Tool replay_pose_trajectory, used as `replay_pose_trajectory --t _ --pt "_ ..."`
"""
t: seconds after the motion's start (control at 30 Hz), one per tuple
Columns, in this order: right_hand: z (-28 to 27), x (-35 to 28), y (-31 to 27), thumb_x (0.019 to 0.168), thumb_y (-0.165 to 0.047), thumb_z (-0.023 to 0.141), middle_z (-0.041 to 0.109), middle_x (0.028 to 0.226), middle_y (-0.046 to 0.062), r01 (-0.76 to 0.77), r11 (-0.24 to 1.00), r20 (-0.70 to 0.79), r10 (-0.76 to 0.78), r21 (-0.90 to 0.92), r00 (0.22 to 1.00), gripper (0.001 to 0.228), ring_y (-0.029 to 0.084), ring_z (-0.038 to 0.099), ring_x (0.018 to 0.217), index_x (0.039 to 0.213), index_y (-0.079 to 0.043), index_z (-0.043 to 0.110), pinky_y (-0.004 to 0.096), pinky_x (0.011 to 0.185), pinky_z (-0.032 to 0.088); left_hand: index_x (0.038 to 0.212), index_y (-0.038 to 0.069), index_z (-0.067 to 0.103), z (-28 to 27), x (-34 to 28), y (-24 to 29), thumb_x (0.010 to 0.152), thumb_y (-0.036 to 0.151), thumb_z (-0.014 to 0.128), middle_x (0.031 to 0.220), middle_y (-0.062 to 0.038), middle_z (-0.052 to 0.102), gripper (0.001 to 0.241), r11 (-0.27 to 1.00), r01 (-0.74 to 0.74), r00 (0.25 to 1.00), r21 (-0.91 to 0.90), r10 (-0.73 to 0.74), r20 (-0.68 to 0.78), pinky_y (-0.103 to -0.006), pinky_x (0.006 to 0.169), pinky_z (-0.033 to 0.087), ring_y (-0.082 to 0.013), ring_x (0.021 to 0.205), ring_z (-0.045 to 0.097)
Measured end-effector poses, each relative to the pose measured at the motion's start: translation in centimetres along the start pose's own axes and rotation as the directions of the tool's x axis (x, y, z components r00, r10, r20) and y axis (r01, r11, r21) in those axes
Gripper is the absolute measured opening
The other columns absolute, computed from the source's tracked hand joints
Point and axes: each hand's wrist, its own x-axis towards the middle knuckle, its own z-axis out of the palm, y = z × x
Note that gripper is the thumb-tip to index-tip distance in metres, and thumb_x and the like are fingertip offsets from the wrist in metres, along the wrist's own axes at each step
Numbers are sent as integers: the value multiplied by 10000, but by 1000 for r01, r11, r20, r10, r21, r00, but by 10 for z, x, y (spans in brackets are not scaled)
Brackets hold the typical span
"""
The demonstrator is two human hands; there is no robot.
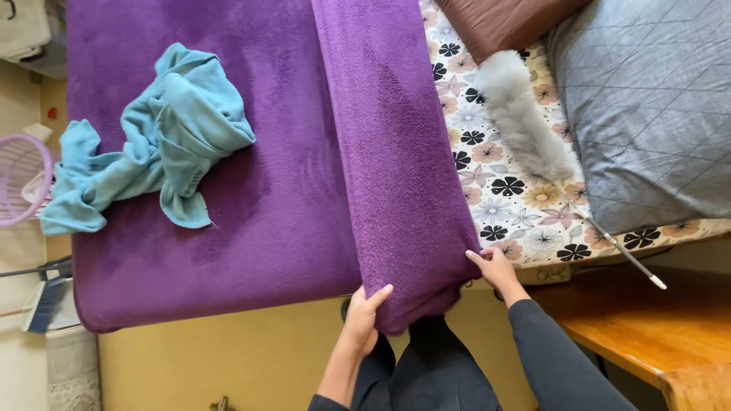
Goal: The recorder is dusting a bed cover and tidying up objects in a bedroom using a handheld duster.
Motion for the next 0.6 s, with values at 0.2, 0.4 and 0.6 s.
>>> replay_pose_trajectory --t 0.2,0.4,0.6 --pt "16 -32 -16 926 -573 606 734 1102 175 -4 995 292 -25 98 956 579 320 704 1008 1191 -70 718 430 890 505 1255 41 636 -37 -47 79 899 126 640 1199 -117 703 366 972 110 990 -207 -89 108 -458 960 533 -255 1076 679" --pt "22 -142 -180 950 -544 563 475 1466 111 -295 887 406 138 354 903 700 254 536 1220 1524 -212 341 344 841 398 1344 -2 578 -125 -114 200 906 81 546 1266 -174 666 447 928 -235 969 -290 245 -2 -481 1006 531 -299 1110 678" --pt "231 -192 -204 938 -371 669 667 1288 132 -324 699 546 -114 638 830 493 207 654 1076 1339 -100 578 389 894 549 1405 9 535 -246 -115 206 872 46 592 1302 -136 664 537 985 -140 980 -102 153 131 -424 1021 508 -270 1160 641"
